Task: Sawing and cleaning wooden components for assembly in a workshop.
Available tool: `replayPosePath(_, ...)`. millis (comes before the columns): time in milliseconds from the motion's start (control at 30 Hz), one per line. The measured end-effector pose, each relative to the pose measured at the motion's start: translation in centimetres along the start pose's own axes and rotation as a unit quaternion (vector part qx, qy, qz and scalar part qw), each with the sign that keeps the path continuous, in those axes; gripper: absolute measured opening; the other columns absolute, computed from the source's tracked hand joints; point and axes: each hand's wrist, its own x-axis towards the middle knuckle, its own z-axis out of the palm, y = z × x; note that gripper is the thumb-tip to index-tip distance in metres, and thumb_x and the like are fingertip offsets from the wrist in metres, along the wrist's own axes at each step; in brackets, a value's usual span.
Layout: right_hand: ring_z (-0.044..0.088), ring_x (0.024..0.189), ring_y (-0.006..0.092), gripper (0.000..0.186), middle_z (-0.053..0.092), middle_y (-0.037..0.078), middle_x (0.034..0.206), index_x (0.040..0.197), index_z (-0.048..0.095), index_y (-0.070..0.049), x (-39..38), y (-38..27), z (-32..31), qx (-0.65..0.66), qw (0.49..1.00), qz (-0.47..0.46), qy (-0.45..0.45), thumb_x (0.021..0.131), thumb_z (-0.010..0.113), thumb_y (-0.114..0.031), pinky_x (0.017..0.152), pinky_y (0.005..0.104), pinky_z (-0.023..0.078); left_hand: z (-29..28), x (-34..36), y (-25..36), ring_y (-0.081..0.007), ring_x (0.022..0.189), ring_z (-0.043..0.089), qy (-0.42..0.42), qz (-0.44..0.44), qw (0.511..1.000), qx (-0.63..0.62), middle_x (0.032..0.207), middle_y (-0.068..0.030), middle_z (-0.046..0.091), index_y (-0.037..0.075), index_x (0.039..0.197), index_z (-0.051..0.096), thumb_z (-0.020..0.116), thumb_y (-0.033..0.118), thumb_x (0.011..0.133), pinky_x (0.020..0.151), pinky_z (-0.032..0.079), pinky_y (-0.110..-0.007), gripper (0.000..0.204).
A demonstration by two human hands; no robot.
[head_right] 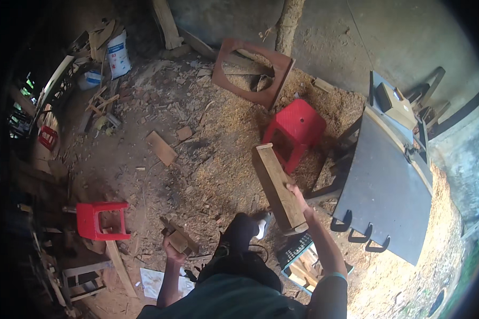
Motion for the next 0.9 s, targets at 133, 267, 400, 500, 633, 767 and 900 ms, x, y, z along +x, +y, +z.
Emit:
replayPosePath(133,0.061,0.094,0.0354,0.089,0.058,0.02,0.108,0.131,0.041,-0.004,7.3,4.1,5.3,0.127,0.986,0.014,-0.111,0.071,0.057,-0.068,0.082,0.0496,0.051,-1.9,0.8,2.8,-0.0219,0.078,0.061,0.079,0.083,0.991,-0.062,0.087,-0.0073,0.061,0.01,0.103,0.056,0.047,0.043,0.087,0.067,0.051,-0.036,0.037)
replayPosePath(267,0.06,0.096,0.0313,0.091,0.049,0.02,0.126,0.139,0.03,-0.008,19.2,1.8,10.3,0.145,0.93,0.036,-0.336,0.076,0.049,-0.071,0.084,0.0433,0.05,1.0,9.0,6.7,-0.0238,0.088,0.06,0.057,0.057,0.996,-0.028,0.093,-0.0085,0.062,0.013,0.111,0.055,0.052,0.042,0.081,0.089,0.046,-0.043,0.042)
replayPosePath(400,0.057,0.103,0.0254,0.087,0.052,0.015,0.124,0.138,0.034,-0.01,31.6,-4.5,16.7,-0.014,0.96,0.078,-0.269,0.076,0.053,-0.069,0.088,0.0395,0.047,5.8,21.8,12.7,-0.0243,0.101,0.058,-0.054,0.076,0.992,-0.088,0.1,-0.0056,0.063,0.015,0.114,0.055,0.054,0.042,0.079,0.101,0.036,-0.047,0.044)
replayPosePath(500,0.055,0.106,0.0225,0.085,0.053,0.013,0.123,0.137,0.036,-0.012,35.6,-5.4,23.9,-0.09,0.956,0.143,-0.241,0.075,0.054,-0.068,0.09,0.0376,0.046,12.6,26.9,19.8,-0.0237,0.112,0.051,-0.078,0.016,0.995,-0.058,0.103,-0.0029,0.063,0.016,0.117,0.054,0.052,0.041,0.082,0.103,0.032,-0.046,0.043)
replayPosePath(633,0.048,0.115,0.0191,0.075,0.05,0.01,0.127,0.139,0.031,-0.008,38.5,-16.5,38.2,-0.292,0.933,-0.065,-0.197,0.083,0.059,-0.049,0.095,0.0328,0.04,15.0,36.2,27.8,-0.0277,0.124,0.042,-0.13,0.07,0.989,-0.027,0.118,-0.0054,0.056,0.016,0.122,0.05,0.051,0.04,0.081,0.105,0.03,-0.049,0.048)
replayPosePath(767,0.049,0.115,0.0213,0.067,0.05,0.013,0.126,0.138,0.03,-0.002,47.8,-21.0,43.0,-0.395,0.886,-0.118,-0.212,0.085,0.064,-0.027,0.093,0.033,0.043,18.7,43.3,33.7,-0.0257,0.117,0.048,-0.061,0.114,0.991,0.026,0.113,-0.0079,0.057,0.014,0.12,0.049,0.051,0.038,0.08,0.096,0.039,-0.049,0.047)
replayPosePath(900,0.053,0.107,0.0219,0.061,0.054,0.016,0.119,0.13,0.039,0.002,55.6,-26.6,52.0,-0.459,0.866,-0.011,-0.2,0.086,0.061,-0.034,0.088,0.0327,0.046,16.9,51.1,39.8,-0.0276,0.118,0.046,-0.057,0.089,0.994,0.016,0.114,-0.0054,0.055,0.015,0.124,0.047,0.052,0.039,0.079,0.102,0.034,-0.049,0.051)
